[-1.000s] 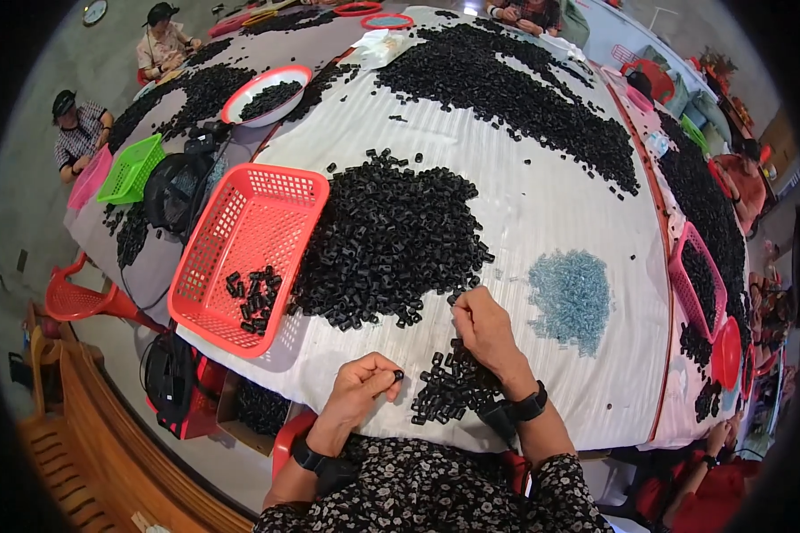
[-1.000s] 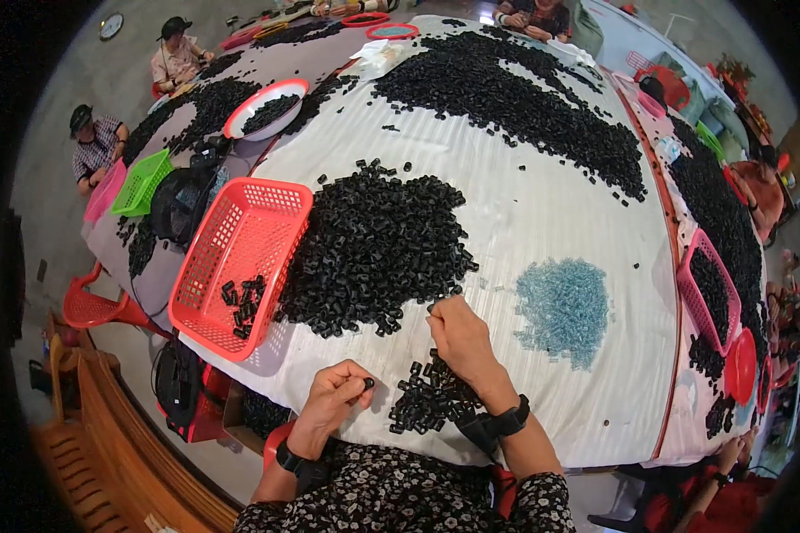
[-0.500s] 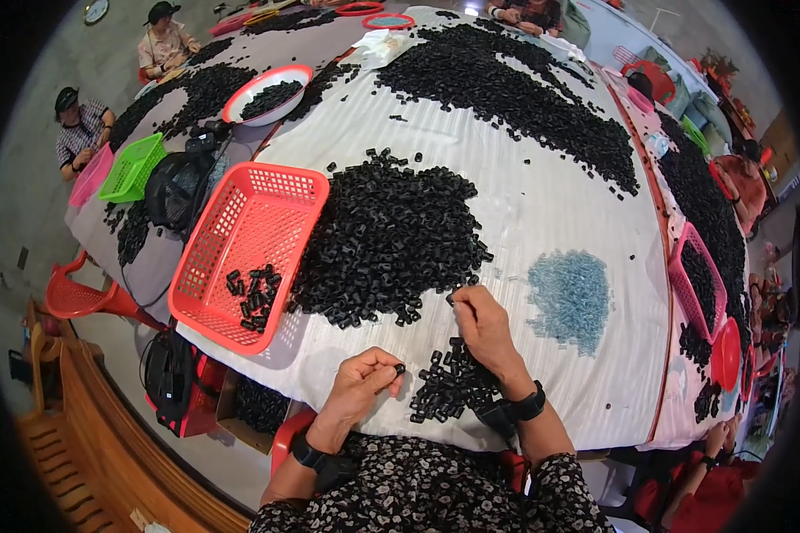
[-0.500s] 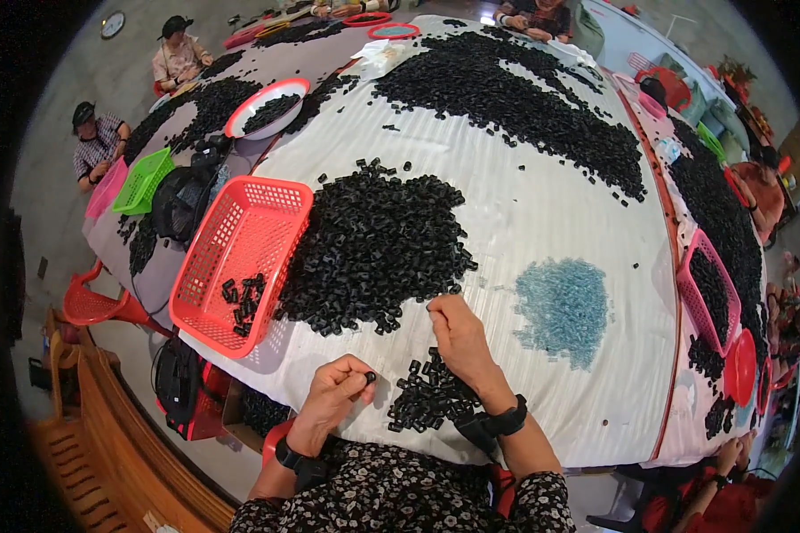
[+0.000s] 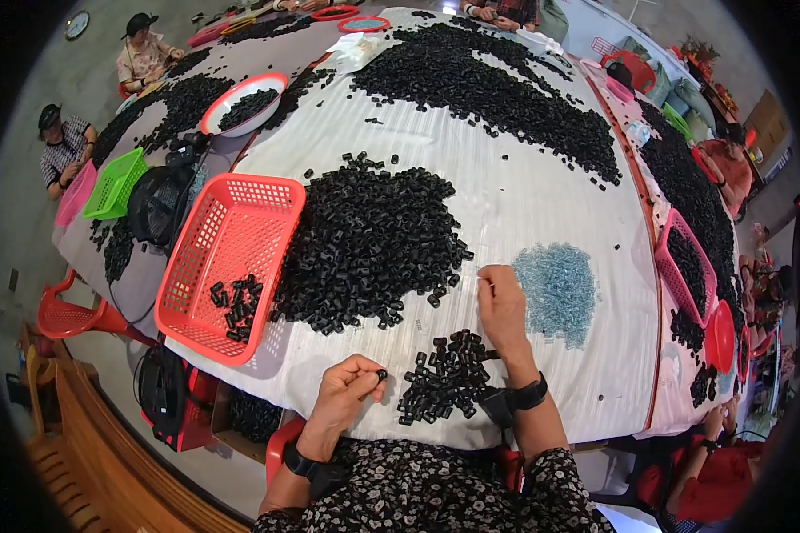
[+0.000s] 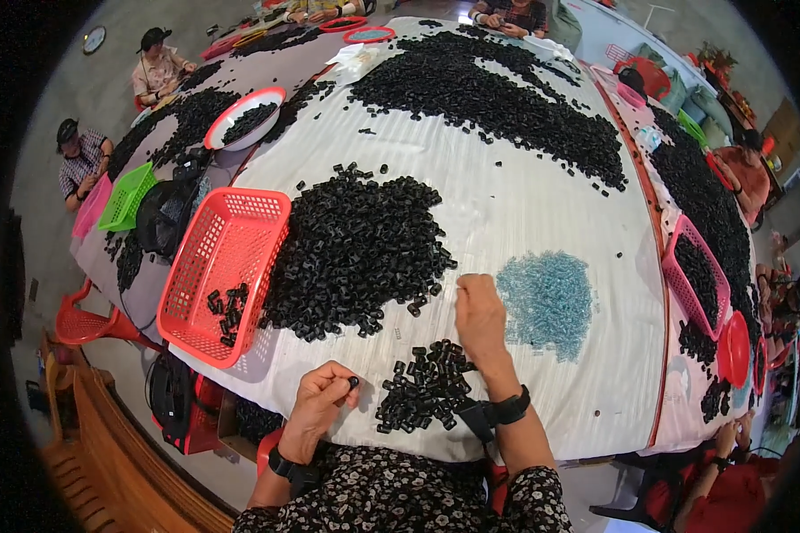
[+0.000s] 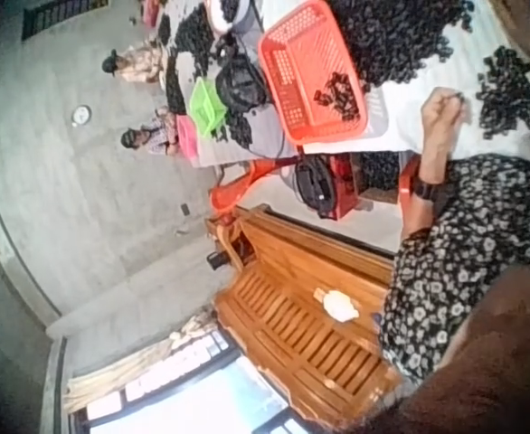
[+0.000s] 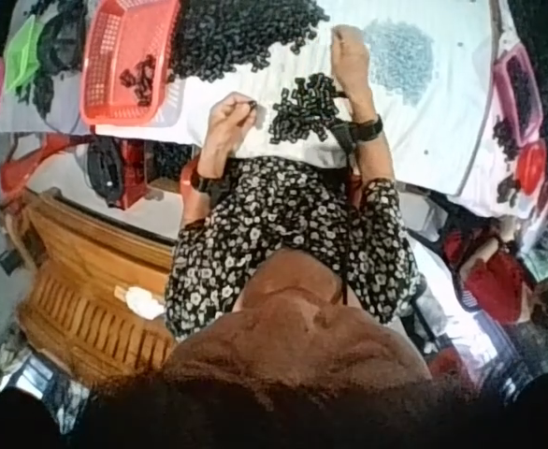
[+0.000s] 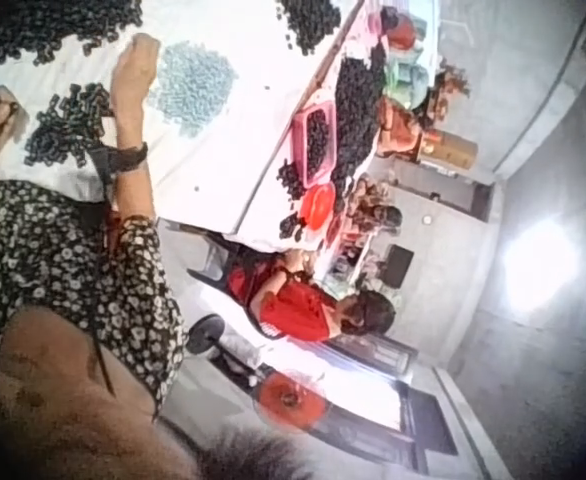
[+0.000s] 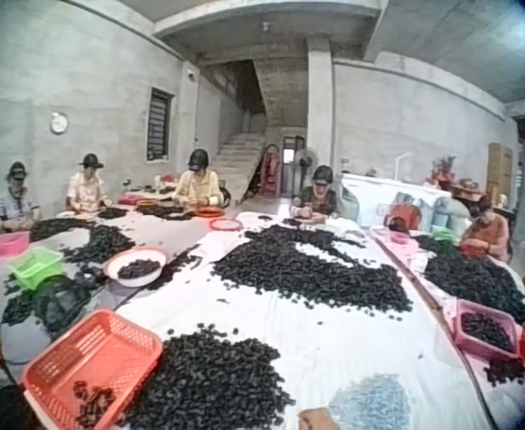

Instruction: Assembling small black plastic components by hand at a workbench.

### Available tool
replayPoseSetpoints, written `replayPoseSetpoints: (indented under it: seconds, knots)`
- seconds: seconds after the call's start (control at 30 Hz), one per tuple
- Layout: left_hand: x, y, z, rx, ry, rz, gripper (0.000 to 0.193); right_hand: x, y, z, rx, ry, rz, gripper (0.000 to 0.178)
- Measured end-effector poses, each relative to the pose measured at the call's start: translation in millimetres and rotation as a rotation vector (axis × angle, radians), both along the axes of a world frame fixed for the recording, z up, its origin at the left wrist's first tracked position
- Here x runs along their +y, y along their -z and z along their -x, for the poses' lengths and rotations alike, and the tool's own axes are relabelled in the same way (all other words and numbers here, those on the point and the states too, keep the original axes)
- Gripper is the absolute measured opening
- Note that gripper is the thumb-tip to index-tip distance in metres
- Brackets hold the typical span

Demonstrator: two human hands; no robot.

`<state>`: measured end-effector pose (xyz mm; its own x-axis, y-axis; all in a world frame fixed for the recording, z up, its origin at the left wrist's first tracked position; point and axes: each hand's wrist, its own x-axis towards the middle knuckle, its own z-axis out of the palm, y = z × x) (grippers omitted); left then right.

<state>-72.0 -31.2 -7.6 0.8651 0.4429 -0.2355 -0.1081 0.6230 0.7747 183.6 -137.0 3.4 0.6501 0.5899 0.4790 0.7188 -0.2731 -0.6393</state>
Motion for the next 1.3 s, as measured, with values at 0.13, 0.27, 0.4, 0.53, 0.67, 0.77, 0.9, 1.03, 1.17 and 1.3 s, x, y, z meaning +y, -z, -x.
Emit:
replayPoseSetpoints:
  seconds: [0.13,0.27,0.4,0.53,0.67,0.77,0.9,1.03,1.17,1.3]
  knots:
    - [-1.4,-2.0,-0.6,-0.018,0.01,0.017,0.012,-5.3,3.4,-7.2,0.039,-0.071,0.052,0.011]
    - [-1.0,-2.2,-1.8,-0.024,0.019,0.015,0.012,3.8,10.4,-0.3,-0.013,-0.214,0.043,0.01]
    - [-0.1,-0.4,-0.1,-0.016,0.013,0.02,0.012,4.0,15.2,-0.8,-0.03,-0.212,0.079,0.008]
    - [1.1,-0.1,0.4,0.005,0.014,0.015,0.011,3.1,17.0,-0.4,-0.018,-0.099,0.142,0.008]
    - [0.2,-1.8,-2.0,0.005,0.021,0.02,0.011,8.6,13.5,-1.9,-0.098,-0.105,-0.012,0.01]
    - [-0.3,0.3,-1.4,0.0,0.023,0.023,0.011,11.2,12.0,1.4,-0.175,-0.185,0.049,0.017]
    - [-0.3,1.4,-2.1,0.005,0.032,0.009,0.01,6.2,12.2,-0.7,-0.19,-0.116,0.098,0.024]
    - [-1.0,2.8,-1.4,0.006,0.027,0.021,0.011,9.9,8.6,7.1,-0.18,-0.243,0.026,0.024]
    - [-1.9,0.5,-1.9,0.003,0.023,0.013,0.011,14.6,10.9,16.8,-0.184,-0.382,0.05,0.022]
    - [-2.2,-1.4,-1.1,0.007,0.02,0.014,0.011,13.4,9.1,22.4,-0.107,-0.389,0.099,0.018]
